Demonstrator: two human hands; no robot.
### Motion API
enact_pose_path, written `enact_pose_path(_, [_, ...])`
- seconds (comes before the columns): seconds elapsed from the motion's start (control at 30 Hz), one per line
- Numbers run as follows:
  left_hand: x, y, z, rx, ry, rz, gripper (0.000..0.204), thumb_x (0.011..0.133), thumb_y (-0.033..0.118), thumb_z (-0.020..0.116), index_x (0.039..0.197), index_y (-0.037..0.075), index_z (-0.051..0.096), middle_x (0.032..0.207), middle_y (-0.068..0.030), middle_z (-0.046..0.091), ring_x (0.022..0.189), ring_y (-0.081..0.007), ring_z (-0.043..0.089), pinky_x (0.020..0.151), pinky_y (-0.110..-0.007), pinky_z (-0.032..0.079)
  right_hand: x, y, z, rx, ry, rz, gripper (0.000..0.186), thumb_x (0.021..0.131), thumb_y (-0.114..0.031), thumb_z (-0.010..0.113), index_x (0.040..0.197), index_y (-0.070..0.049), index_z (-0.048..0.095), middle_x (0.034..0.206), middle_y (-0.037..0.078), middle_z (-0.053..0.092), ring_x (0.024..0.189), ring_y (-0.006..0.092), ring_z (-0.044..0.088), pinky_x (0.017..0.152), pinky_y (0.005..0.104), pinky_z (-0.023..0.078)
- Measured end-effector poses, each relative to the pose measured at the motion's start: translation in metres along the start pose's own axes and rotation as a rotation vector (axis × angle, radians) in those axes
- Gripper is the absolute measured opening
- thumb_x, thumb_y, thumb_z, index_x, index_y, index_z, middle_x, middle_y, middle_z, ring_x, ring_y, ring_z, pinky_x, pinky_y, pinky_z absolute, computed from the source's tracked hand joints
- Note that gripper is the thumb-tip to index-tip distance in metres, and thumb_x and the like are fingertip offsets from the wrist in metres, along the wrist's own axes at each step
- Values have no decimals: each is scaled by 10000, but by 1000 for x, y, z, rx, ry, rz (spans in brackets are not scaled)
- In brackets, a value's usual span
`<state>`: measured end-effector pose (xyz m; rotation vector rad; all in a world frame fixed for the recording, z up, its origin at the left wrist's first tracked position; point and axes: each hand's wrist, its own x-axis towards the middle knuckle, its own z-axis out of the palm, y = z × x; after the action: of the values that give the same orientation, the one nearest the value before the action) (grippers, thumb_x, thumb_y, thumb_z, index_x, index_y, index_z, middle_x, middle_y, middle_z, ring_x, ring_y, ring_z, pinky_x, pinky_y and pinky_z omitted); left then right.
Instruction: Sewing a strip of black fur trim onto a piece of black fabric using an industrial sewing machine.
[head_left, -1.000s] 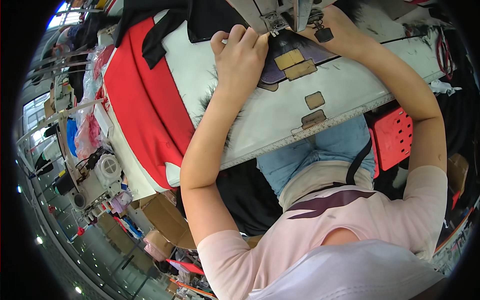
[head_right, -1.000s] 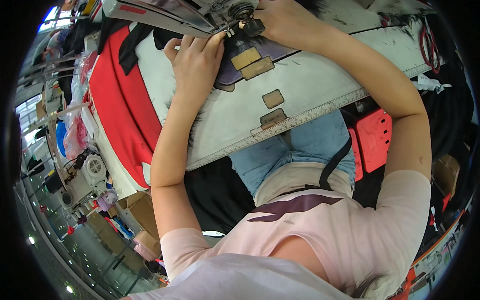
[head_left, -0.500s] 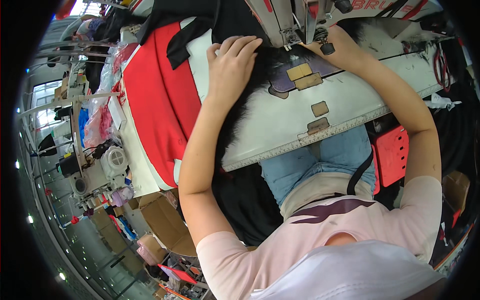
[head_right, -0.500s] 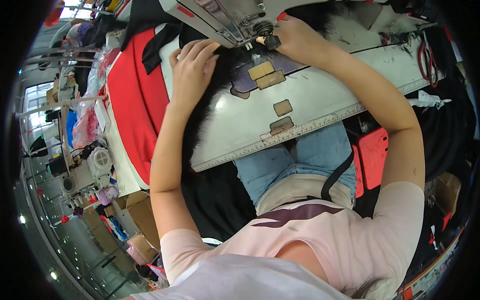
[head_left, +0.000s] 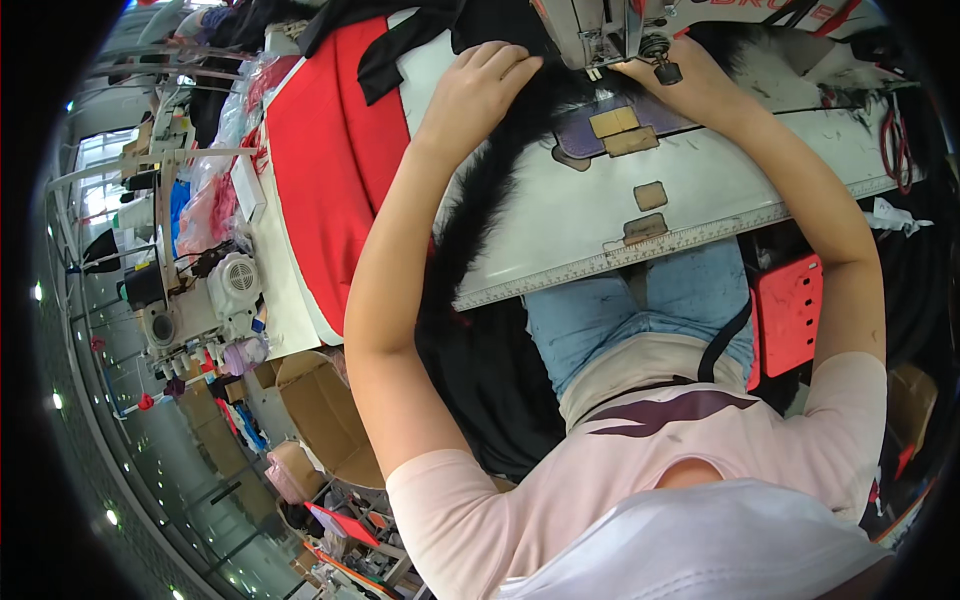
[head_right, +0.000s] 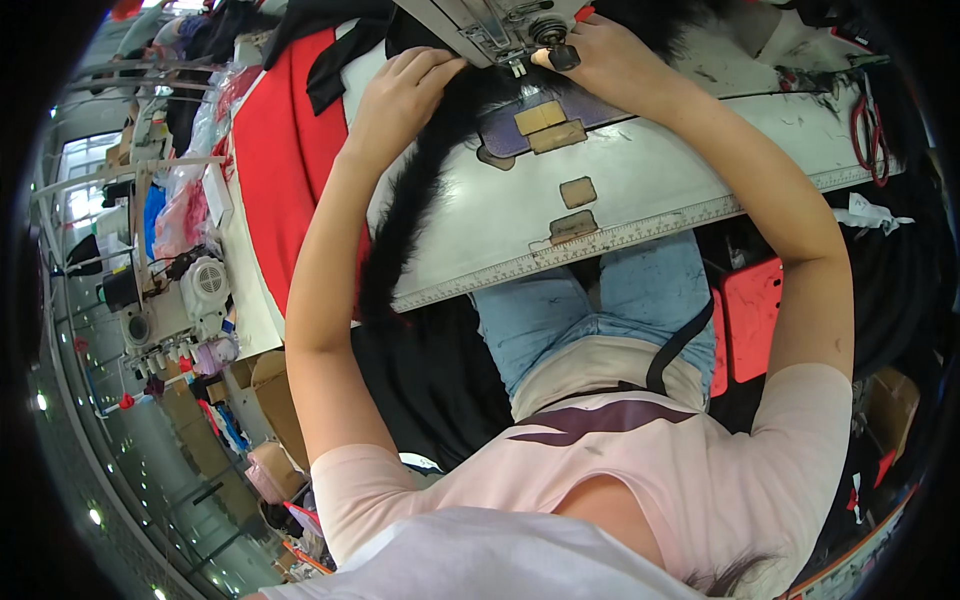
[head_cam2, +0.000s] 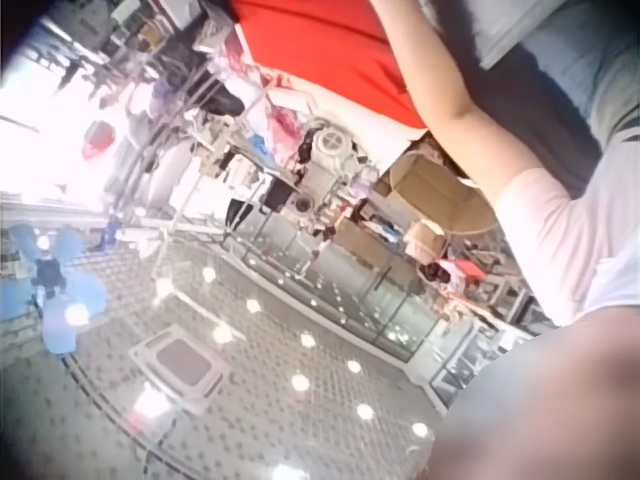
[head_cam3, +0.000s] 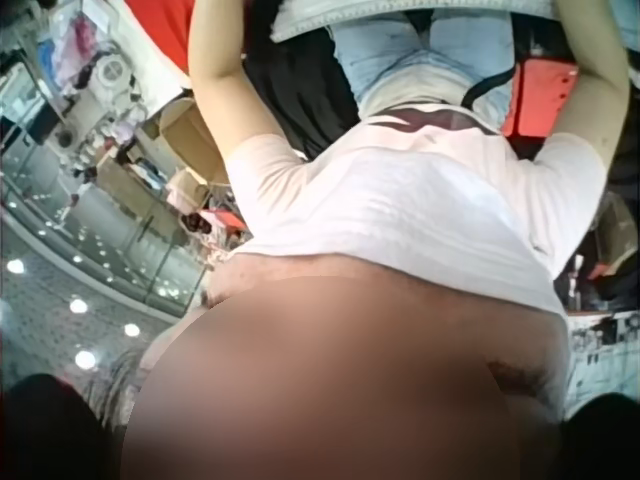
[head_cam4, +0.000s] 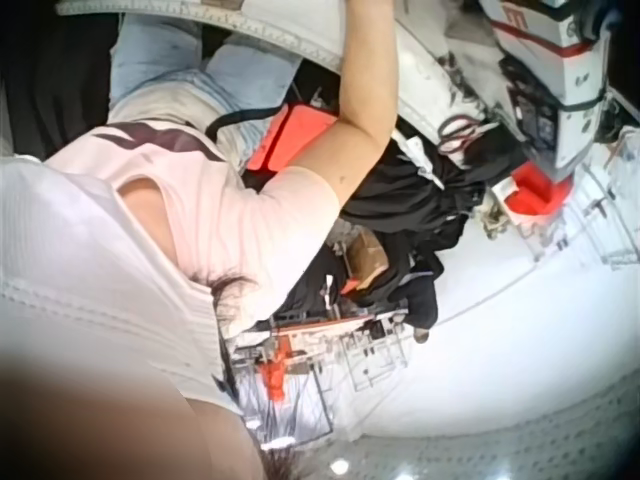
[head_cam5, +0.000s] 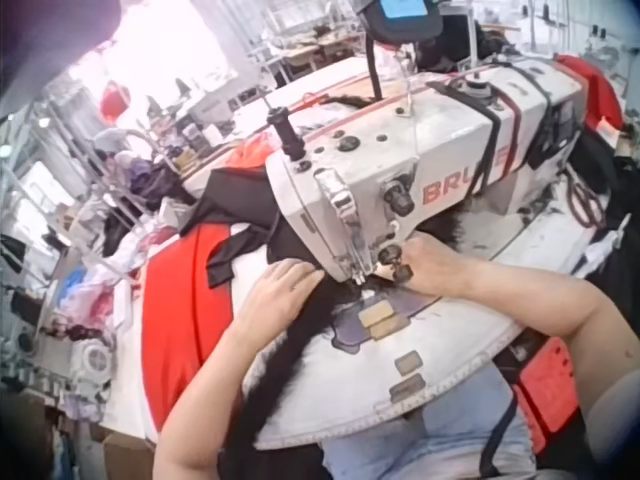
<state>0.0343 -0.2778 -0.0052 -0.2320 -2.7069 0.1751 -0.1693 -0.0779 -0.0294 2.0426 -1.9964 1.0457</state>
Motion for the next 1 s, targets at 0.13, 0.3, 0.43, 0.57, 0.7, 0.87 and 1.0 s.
enact_pose_path(0.13, [18,-5,6,160,155,145,270,755,85,627,1024,96,655,957,-10,605,959,-186,592,903,-354,481,0,0,1,21,-168,132,249,931,-262,610,1006,-39,691,809,152,661,712,292,607,675,355,475])
enact_pose_path(0.3, [44,-22,0,182,108,353,161,832,118,563,956,67,654,999,-71,617,986,-280,561,888,-430,413,0,-2,2,116,-86,66,242,933,-256,605,981,-32,683,775,144,648,726,295,605,683,365,470])
enact_pose_path(0.43, [21,9,-14,94,-77,95,237,769,44,614,992,80,682,943,-19,609,940,-215,584,812,-349,468,1,-3,-1,15,54,-43,247,927,-258,613,955,-21,679,782,151,647,714,297,597,672,362,467])
enact_pose_path(0.57, [7,56,-4,-71,156,-268,207,755,60,658,959,63,694,913,-18,602,876,-208,574,736,-342,451,0,-6,-4,62,3,37,269,917,-265,631,914,2,663,738,150,628,655,293,564,644,361,461])
enact_pose_path(0.7, [2,49,12,-31,222,-272,192,765,74,696,956,94,695,918,11,607,859,-195,577,726,-343,439,2,-9,1,225,-42,229,295,917,-273,637,874,18,638,702,143,609,623,269,538,625,354,451])
enact_pose_path(0.87, [6,47,21,-29,202,-236,146,773,89,705,915,103,673,904,16,595,841,-188,577,719,-336,427,-4,8,-4,291,-167,318,279,902,-278,644,892,-1,666,758,165,636,697,290,591,651,380,455])
enact_pose_path(1.0, [16,61,22,-51,160,-216,125,781,93,706,866,100,615,902,5,565,836,-182,566,733,-339,422,-19,21,-14,-176,-204,4,184,851,-210,625,884,-39,684,800,152,626,813,324,595,742,427,461])
